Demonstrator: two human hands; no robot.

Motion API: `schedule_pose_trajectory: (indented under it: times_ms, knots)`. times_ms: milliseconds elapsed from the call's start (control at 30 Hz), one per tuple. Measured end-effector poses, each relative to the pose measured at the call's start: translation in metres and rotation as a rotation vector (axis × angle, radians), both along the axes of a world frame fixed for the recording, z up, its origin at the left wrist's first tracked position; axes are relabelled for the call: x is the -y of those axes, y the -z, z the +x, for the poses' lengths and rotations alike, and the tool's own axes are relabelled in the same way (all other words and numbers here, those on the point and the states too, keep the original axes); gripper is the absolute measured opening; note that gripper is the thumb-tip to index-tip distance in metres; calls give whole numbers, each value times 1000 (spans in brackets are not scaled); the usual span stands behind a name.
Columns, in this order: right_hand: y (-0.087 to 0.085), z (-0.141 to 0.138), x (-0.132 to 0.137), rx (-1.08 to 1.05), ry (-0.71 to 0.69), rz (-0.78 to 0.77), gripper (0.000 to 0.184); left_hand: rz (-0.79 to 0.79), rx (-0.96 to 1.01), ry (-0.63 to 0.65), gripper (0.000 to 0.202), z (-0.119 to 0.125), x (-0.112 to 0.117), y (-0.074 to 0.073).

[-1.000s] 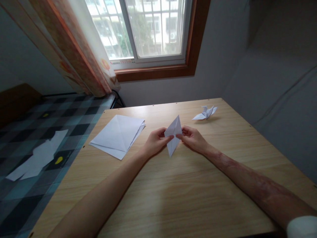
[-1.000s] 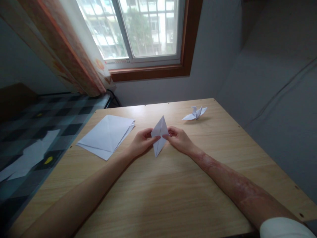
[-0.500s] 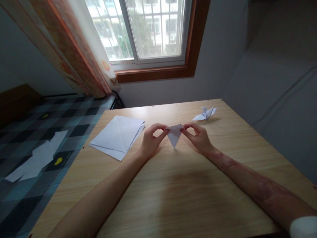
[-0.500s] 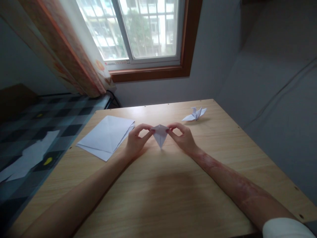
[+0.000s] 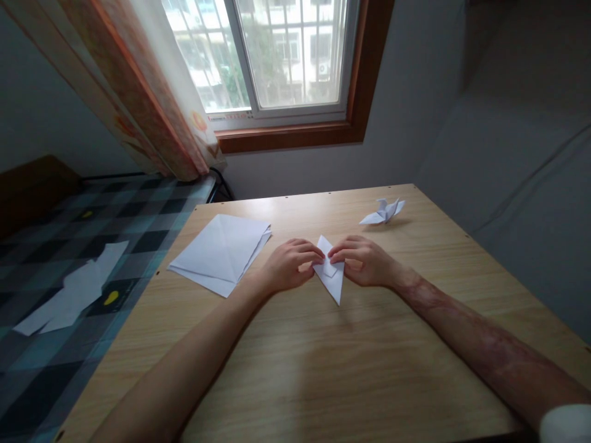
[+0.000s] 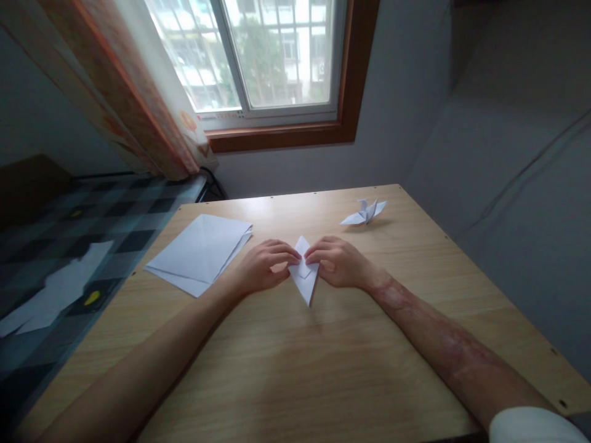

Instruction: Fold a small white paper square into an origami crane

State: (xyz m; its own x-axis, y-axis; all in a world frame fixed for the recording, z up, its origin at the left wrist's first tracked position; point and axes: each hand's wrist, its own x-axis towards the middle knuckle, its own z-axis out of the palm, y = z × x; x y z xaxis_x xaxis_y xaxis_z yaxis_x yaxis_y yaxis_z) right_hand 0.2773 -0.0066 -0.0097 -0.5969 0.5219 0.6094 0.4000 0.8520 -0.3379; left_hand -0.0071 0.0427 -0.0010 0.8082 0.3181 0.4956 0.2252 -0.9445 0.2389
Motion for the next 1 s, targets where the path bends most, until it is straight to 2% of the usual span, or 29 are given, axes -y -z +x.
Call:
schedule_pose_trajectory:
  times_ms: [133,200,300,433,600,767,1000]
  knots:
    - [-2,-1,5,92,-54,-107,32,-102,-71,59,34,1,5,-1]
    - [-3,-2,6,81,-23,-131,22,-137,-82,52,27,1,5,-2]
    - [-2,-2,5,88,14,-127,9,-117,-99,-15,16,0,3,-1]
    - [2,-2,3,117,32,-121,20,-90,-101,-64,24,-2,-1,4]
    - [4,-4,3,101,48,-121,19,-134,-46,-167,26,1,1,8]
    - [6,-5,1,92,86,-100,17,-59,-107,-250,23,7,6,7]
    - [11,-4,0,98,132,-103,27,32,-171,-234,28,6,7,8]
